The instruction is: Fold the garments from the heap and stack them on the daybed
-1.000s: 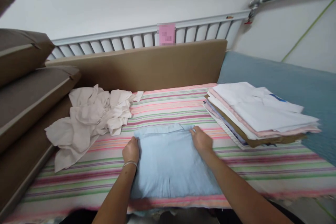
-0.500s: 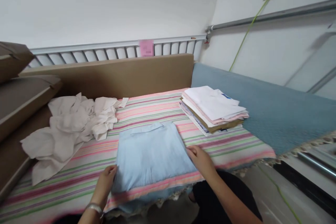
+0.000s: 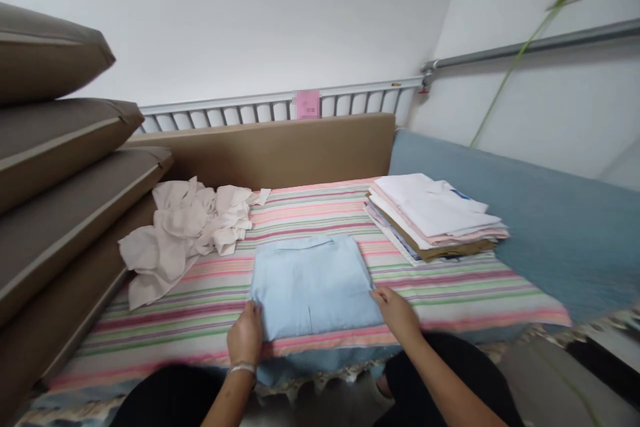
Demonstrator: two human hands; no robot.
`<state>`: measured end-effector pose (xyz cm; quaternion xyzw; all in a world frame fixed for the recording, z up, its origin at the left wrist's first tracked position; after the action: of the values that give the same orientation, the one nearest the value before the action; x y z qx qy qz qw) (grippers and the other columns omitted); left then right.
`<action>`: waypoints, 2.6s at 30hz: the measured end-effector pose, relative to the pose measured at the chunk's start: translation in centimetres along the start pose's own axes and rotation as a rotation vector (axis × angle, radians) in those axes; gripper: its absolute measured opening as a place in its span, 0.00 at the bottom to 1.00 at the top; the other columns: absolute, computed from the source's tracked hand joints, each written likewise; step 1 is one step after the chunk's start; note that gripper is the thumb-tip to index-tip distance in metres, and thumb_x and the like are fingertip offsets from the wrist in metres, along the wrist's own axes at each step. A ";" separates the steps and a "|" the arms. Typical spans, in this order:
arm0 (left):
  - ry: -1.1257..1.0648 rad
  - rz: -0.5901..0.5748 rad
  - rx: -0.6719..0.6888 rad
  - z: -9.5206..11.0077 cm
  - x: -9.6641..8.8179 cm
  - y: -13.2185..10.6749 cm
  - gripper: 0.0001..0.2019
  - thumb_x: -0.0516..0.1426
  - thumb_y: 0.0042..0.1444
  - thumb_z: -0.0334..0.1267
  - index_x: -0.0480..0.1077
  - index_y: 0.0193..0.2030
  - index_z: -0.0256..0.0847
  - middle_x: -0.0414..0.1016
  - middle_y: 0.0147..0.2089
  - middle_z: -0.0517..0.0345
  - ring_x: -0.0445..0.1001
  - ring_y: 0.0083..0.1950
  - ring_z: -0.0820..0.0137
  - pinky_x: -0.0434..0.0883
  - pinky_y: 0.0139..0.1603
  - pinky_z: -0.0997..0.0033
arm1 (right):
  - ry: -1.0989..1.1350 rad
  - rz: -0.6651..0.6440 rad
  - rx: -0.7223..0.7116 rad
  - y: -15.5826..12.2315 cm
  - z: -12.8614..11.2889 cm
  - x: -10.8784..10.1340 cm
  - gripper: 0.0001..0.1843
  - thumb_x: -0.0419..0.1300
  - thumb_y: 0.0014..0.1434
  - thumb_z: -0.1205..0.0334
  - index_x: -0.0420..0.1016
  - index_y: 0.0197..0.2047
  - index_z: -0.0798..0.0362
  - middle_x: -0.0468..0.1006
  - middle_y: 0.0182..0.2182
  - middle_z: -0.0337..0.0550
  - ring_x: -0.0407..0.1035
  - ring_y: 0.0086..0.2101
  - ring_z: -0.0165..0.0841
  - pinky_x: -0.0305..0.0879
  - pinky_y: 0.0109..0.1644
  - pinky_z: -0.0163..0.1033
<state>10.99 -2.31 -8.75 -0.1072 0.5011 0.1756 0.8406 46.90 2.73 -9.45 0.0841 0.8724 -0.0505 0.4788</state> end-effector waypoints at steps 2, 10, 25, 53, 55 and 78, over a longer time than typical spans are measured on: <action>0.078 -0.022 0.015 -0.2 0.1 0.0 0.16 0.42 0.60 0.46 0.65 0.41 0.42 0.76 0.32 0.48 0.75 0.34 0.60 0.61 0.31 0.67 | 0.055 -0.016 -0.007 0.3 -0.1 -0.3 0.13 0.50 0.57 0.55 0.70 0.27 0.50 0.76 0.26 0.37 0.69 0.29 0.32 0.56 0.31 0.33; 0.047 -0.082 0.029 -1.6 0.6 1.6 0.16 0.40 0.59 0.49 0.62 0.42 0.44 0.77 0.36 0.47 0.76 0.39 0.57 0.65 0.34 0.65 | 0.076 0.115 -0.088 1.1 -3.6 -3.0 0.14 0.52 0.58 0.56 0.73 0.41 0.52 0.78 0.38 0.43 0.70 0.40 0.32 0.60 0.41 0.32; -0.117 0.269 0.313 4.6 -4.0 5.6 0.26 0.47 0.55 0.53 0.61 0.52 0.34 0.70 0.50 0.42 0.71 0.48 0.58 0.67 0.50 0.60 | -0.113 0.048 -0.051 5.1 -6.7 -1.7 0.11 0.53 0.58 0.60 0.76 0.35 0.50 0.77 0.37 0.43 0.71 0.36 0.33 0.57 0.34 0.34; -0.274 -0.717 0.756 27.9 1.2 13.6 0.11 0.61 0.46 0.44 0.66 0.24 0.40 0.70 0.54 0.51 0.65 0.56 0.63 0.57 0.60 0.59 | 0.428 0.049 -0.247 5.2 -6.8 -2.8 0.25 0.56 0.56 0.61 0.62 0.57 0.54 0.73 0.47 0.49 0.66 0.48 0.38 0.59 0.52 0.41; -0.309 -0.718 0.742 28.4 0.6 12.9 0.12 0.62 0.45 0.44 0.65 0.23 0.40 0.70 0.53 0.51 0.65 0.56 0.63 0.57 0.59 0.60 | 0.445 0.025 -0.287 5.0 -7.2 -2.5 0.24 0.56 0.56 0.61 0.63 0.56 0.54 0.73 0.47 0.48 0.67 0.47 0.38 0.60 0.51 0.40; 0.166 -0.295 0.862 30.1 10.6 13.2 0.10 0.55 0.52 0.43 0.67 0.25 0.40 0.70 0.25 0.60 0.65 0.28 0.71 0.57 0.33 0.71 | 0.103 -0.236 -0.007 6.1 -4.4 -1.1 0.33 0.50 0.57 0.68 0.48 0.65 0.58 0.78 0.39 0.53 0.72 0.40 0.41 0.61 0.37 0.38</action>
<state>34.48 22.51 -3.80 0.1681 0.5736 -0.1794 0.7814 45.06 9.34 -6.23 -0.0183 0.8999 -0.0990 0.4243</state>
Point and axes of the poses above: each hand's wrist, its own y-axis towards the middle knuckle, its own x-axis out of the palm, z = x × y, the point moved 2 cm from there along y, towards the middle knuckle
